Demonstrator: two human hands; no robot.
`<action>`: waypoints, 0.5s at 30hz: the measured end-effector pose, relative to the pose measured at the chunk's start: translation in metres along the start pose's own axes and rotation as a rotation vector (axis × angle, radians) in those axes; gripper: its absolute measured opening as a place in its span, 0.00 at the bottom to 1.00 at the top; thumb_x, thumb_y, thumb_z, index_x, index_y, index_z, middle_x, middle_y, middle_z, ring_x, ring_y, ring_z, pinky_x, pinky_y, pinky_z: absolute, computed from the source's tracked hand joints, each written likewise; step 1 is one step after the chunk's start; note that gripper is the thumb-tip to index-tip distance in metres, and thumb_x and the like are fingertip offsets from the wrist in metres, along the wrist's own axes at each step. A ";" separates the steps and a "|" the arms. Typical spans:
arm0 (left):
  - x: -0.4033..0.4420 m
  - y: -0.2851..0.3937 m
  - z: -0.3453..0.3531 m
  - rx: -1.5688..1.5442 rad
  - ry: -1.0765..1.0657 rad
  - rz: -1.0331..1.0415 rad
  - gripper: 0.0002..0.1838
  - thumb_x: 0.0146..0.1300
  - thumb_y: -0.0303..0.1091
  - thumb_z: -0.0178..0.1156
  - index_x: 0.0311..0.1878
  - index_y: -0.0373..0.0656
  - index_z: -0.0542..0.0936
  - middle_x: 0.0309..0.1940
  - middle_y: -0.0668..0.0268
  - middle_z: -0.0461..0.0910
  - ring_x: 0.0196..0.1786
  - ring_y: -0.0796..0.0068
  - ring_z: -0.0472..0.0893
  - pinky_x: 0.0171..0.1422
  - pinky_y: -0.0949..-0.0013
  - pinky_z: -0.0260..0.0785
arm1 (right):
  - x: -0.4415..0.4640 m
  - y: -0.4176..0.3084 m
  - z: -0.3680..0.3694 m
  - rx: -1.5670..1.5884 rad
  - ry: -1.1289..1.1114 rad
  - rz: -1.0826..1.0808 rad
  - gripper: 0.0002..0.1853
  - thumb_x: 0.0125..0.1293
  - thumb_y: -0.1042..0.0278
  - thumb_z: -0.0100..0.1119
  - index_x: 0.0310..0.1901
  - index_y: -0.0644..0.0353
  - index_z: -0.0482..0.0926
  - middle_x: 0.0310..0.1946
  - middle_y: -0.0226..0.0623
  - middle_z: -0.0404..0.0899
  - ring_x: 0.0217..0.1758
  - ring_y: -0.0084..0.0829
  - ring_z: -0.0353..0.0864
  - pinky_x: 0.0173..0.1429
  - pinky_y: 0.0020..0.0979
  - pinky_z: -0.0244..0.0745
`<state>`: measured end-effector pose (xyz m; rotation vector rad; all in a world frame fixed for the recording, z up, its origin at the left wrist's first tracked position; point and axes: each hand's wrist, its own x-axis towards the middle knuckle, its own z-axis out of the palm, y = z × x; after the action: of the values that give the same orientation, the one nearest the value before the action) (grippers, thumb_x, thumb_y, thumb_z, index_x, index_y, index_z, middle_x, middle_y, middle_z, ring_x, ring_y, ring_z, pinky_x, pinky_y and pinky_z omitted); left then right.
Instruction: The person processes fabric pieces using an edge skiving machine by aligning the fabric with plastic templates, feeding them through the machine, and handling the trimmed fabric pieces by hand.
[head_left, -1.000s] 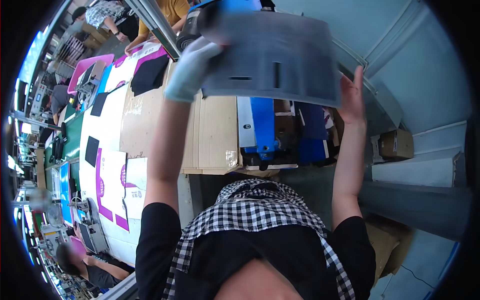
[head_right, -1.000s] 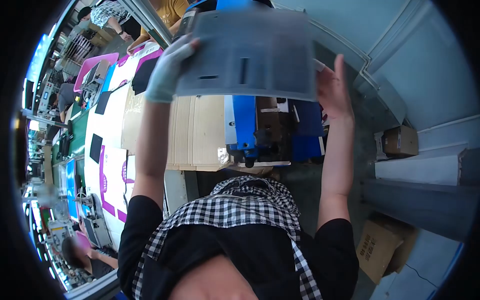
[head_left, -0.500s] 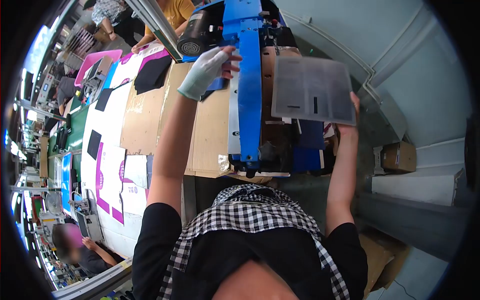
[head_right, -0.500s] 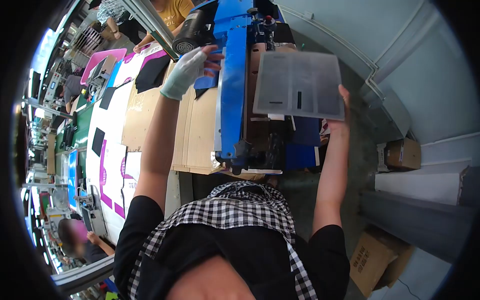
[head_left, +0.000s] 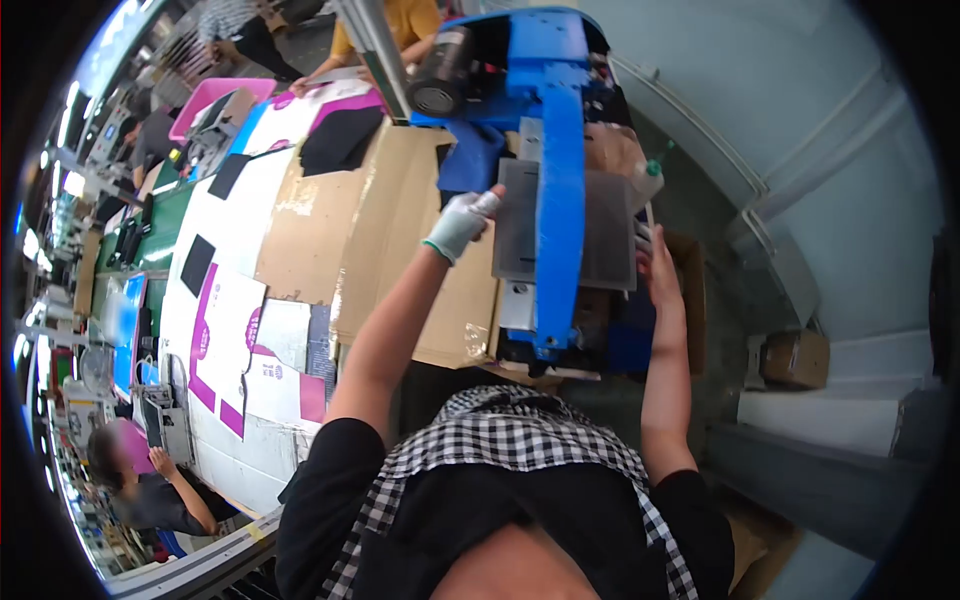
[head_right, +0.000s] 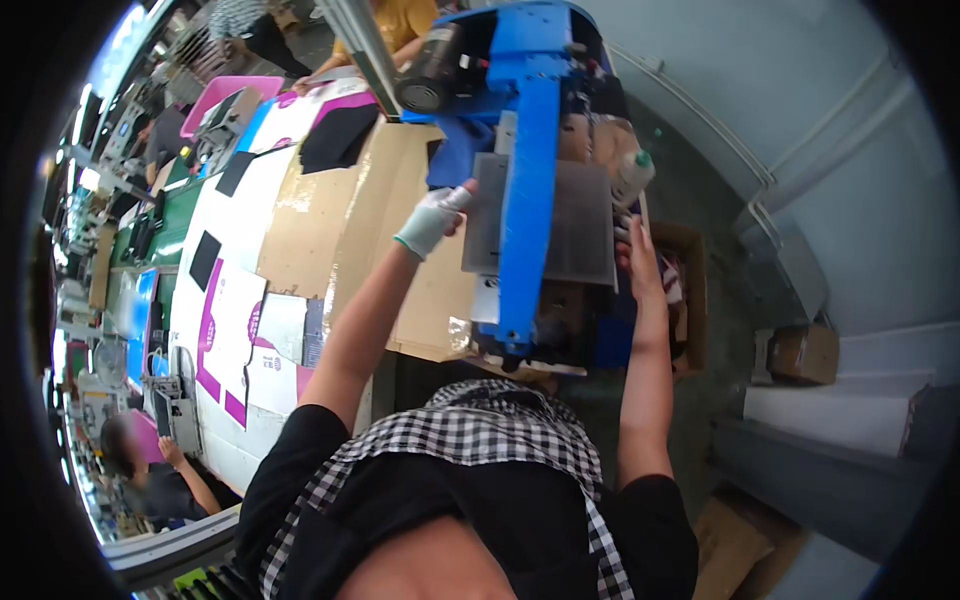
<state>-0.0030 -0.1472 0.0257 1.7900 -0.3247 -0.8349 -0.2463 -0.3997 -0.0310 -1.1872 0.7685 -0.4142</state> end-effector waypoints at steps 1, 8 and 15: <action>0.001 -0.003 -0.002 -0.093 -0.046 0.000 0.25 0.55 0.57 0.60 0.27 0.40 0.75 0.17 0.73 0.69 0.17 0.83 0.66 0.20 0.76 0.59 | 0.008 0.005 0.000 -0.003 -0.016 0.004 0.30 0.64 0.42 0.48 0.59 0.58 0.66 0.38 0.22 0.71 0.33 0.14 0.70 0.30 0.16 0.64; -0.011 -0.030 -0.080 -0.641 -0.281 -0.052 0.24 0.59 0.47 0.59 0.48 0.34 0.75 0.43 0.59 0.79 0.44 0.69 0.80 0.51 0.67 0.73 | -0.009 -0.007 0.036 0.160 0.041 -0.098 0.23 0.64 0.47 0.52 0.50 0.58 0.71 0.33 0.24 0.73 0.26 0.13 0.68 0.23 0.18 0.58; -0.073 0.004 -0.153 -0.509 -0.086 0.170 0.19 0.63 0.39 0.55 0.50 0.34 0.76 0.45 0.59 0.78 0.44 0.71 0.80 0.52 0.68 0.73 | -0.035 -0.054 0.051 0.301 -0.037 -0.225 0.22 0.66 0.52 0.51 0.53 0.61 0.70 0.35 0.26 0.75 0.29 0.13 0.69 0.25 0.18 0.58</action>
<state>0.0488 0.0034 0.0837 1.2386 -0.2845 -0.7901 -0.2285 -0.3611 0.0394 -0.9964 0.5196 -0.6689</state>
